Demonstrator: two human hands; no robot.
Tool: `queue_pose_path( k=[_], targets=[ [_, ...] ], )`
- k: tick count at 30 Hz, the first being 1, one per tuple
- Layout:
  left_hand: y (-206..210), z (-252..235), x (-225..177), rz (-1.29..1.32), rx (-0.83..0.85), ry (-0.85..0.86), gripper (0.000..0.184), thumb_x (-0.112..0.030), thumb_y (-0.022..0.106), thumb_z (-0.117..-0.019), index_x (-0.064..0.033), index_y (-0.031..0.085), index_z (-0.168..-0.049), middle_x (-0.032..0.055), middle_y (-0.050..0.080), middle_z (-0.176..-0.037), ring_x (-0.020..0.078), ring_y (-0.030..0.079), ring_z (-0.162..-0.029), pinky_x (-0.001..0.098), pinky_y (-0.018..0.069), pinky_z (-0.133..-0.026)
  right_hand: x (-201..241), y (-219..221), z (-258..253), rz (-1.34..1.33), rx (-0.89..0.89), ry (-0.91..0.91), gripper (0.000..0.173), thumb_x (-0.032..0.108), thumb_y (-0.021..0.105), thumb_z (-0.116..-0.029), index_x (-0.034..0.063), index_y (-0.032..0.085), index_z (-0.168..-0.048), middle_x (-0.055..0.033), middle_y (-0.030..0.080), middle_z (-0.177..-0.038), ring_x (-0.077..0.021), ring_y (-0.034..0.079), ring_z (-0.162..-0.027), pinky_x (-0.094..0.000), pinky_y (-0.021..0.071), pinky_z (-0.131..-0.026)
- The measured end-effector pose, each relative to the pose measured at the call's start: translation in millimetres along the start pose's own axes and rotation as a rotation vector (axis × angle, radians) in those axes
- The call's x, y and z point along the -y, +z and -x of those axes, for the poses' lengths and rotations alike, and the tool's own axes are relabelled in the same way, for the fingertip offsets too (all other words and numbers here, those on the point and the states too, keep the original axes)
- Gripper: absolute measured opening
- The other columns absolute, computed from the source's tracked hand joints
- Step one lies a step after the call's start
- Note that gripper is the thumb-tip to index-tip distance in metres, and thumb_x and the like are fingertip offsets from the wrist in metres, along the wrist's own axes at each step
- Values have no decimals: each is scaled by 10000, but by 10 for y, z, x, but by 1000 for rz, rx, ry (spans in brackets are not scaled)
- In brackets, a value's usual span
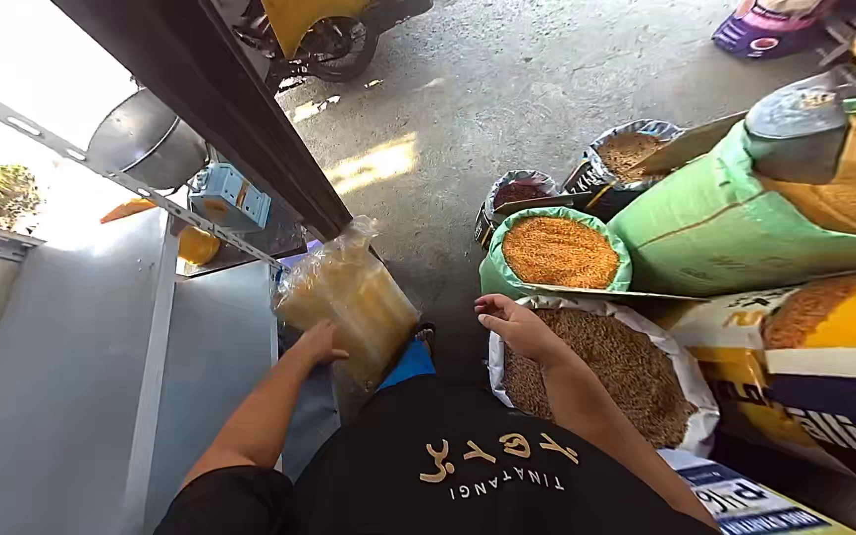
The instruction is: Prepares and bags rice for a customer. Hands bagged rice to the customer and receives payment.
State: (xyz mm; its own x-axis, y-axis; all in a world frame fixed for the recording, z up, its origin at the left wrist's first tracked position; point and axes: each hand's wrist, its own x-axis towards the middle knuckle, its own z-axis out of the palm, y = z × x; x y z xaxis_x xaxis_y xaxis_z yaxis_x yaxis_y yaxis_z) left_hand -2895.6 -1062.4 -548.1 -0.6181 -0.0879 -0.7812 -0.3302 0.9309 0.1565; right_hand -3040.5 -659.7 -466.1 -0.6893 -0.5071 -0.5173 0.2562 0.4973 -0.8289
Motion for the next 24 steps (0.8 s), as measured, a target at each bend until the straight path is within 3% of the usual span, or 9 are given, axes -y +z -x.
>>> queue_pose_path(
  k=[2, 5, 8, 12, 16, 20, 24],
  targets=[
    [120, -240, 88, -26, 230, 22, 707, -429, 761, -926, -16, 541, -1456, 291, 528, -1455, 457, 484, -1383, 642, 387, -1136, 94, -128, -439, -33, -56, -22, 392, 162, 570, -1024, -3, 544, -1379, -189, 612, -1353, -244, 645, -1161, -427, 521, -997],
    [-311, -774, -114, -98, 403, 14, 558, -380, 644, -1015, -66, 543, -1465, 257, 597, -1401, 439, 543, -1343, 660, 405, -1109, 322, -407, -1063, -147, -216, -57, 429, 117, 558, -1010, -18, 505, -1414, -190, 597, -1359, -231, 636, -1166, -398, 527, -994],
    [-1022, -1337, -494, -64, 324, 107, 513, -280, 645, -1014, -72, 545, -1473, 263, 590, -1408, 461, 546, -1330, 684, 413, -1092, 436, -668, -1520, -214, -322, -18, 481, 122, 554, -996, -18, 469, -1448, -198, 573, -1399, -255, 619, -1205, -425, 524, -1000],
    [-2346, -2359, -1035, -85, 166, 344, 493, -287, 620, -1036, -43, 545, -1458, 258, 583, -1418, 438, 529, -1354, 640, 394, -1128, 625, -1154, -2051, -191, -415, 22, 487, 119, 542, -1001, -43, 451, -1450, -237, 551, -1415, -294, 602, -1223, -460, 512, -1011],
    [-3682, -3484, -1395, -90, -18, 363, 486, -285, 601, -1041, -60, 540, -1467, 223, 554, -1464, 398, 510, -1385, 609, 413, -1130, 756, -1722, -2965, -184, -500, 70, 464, 103, 536, -1009, -73, 458, -1431, -276, 558, -1353, -289, 626, -1119, -451, 530, -928],
    [-4512, -4332, -1338, 120, -89, 288, 468, -258, 562, -1058, -37, 533, -1469, 230, 562, -1458, 394, 527, -1373, 596, 404, -1144, 1328, -2385, -4267, -139, -431, 81, 466, 102, 522, -1017, -98, 445, -1430, -304, 539, -1368, -304, 602, -1161, -457, 504, -976],
    [-5153, -4589, -863, 60, 161, 88, 455, -287, 638, -1021, -36, 599, -1398, 266, 622, -1354, 455, 581, -1281, 688, 441, -1044, 2300, -2670, -5396, -104, -341, -51, 441, 109, 520, -1000, -93, 470, -1390, -248, 565, -1305, -210, 605, -1086, -361, 516, -918]
  ],
)
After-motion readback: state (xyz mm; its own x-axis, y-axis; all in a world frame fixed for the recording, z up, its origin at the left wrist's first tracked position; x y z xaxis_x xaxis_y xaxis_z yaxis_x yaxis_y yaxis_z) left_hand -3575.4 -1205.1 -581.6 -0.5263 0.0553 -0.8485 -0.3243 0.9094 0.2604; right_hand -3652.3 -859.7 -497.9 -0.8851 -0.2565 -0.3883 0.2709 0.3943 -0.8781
